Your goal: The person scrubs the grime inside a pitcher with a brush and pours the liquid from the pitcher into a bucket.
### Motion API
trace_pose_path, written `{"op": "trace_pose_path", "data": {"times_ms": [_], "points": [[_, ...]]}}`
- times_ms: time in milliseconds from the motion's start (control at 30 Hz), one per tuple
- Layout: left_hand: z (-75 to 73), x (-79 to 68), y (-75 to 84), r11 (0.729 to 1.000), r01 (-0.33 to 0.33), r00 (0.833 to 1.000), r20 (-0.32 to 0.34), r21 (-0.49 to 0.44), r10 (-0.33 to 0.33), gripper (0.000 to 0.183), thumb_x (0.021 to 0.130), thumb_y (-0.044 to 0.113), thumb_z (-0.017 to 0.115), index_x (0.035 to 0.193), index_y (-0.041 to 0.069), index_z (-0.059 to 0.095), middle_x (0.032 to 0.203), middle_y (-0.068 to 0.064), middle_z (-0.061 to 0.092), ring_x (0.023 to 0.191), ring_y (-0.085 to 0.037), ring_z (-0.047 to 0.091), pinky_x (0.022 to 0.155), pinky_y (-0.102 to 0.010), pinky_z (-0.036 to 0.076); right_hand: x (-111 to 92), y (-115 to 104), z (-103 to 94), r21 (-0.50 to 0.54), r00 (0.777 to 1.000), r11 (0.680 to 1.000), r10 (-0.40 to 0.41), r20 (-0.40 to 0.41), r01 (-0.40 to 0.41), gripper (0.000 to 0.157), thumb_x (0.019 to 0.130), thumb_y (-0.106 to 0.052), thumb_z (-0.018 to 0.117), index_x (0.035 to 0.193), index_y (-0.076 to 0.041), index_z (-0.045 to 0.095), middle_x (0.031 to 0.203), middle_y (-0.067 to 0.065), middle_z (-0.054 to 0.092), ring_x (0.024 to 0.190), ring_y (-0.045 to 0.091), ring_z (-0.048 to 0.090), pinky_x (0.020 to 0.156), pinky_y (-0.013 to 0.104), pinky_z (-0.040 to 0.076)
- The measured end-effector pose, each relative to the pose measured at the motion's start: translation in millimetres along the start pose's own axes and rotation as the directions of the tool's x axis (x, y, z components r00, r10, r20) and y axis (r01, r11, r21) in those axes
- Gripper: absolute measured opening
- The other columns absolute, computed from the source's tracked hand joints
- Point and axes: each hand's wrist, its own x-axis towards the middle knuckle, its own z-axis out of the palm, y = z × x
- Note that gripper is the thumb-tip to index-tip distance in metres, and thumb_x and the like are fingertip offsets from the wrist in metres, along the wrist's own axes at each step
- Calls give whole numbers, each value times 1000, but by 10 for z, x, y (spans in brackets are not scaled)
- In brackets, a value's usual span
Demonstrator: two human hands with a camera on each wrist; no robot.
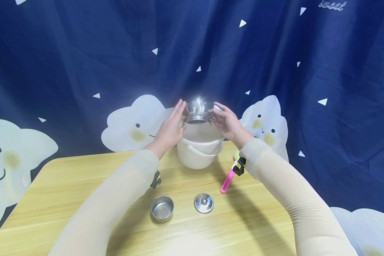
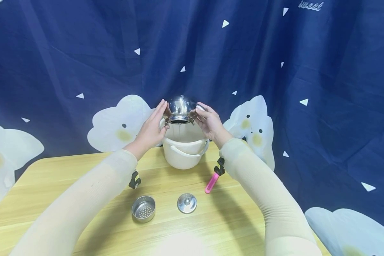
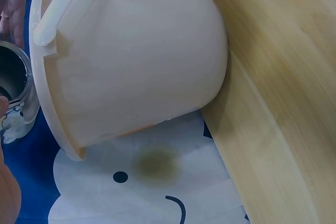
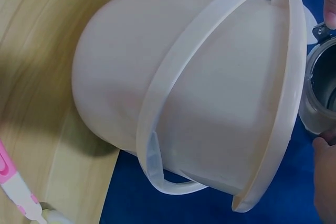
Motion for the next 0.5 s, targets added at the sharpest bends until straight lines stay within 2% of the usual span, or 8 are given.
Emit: {"op": "trace_pose_path", "data": {"times_ms": [233, 500], "points": [[-11, 2, 8, 1000, -10, 1000, 3, 20, 10, 90, 92, -2, 63, 162, 15, 10, 168, 2, 3, 148, -30, 28, 118, -43, 31, 2, -10, 6, -8, 1000, 1000, -9, 15, 10, 45, 103, 2, 47, 147, -7, 39, 88, 3, 68, 91, 16, 67, 108, 32, 43], [-10, -10, 8, 999, -44, 999, -14, 30, 45, 88, 92, -3, 64, 161, 12, 12, 168, -2, 6, 149, -29, 25, 120, -42, 28, 7, -4, 7, 1, 1000, 1000, -26, 17, 26, 34, 103, 3, 47, 134, -10, 47, 86, 3, 68, 89, 16, 66, 102, 30, 45]]}}
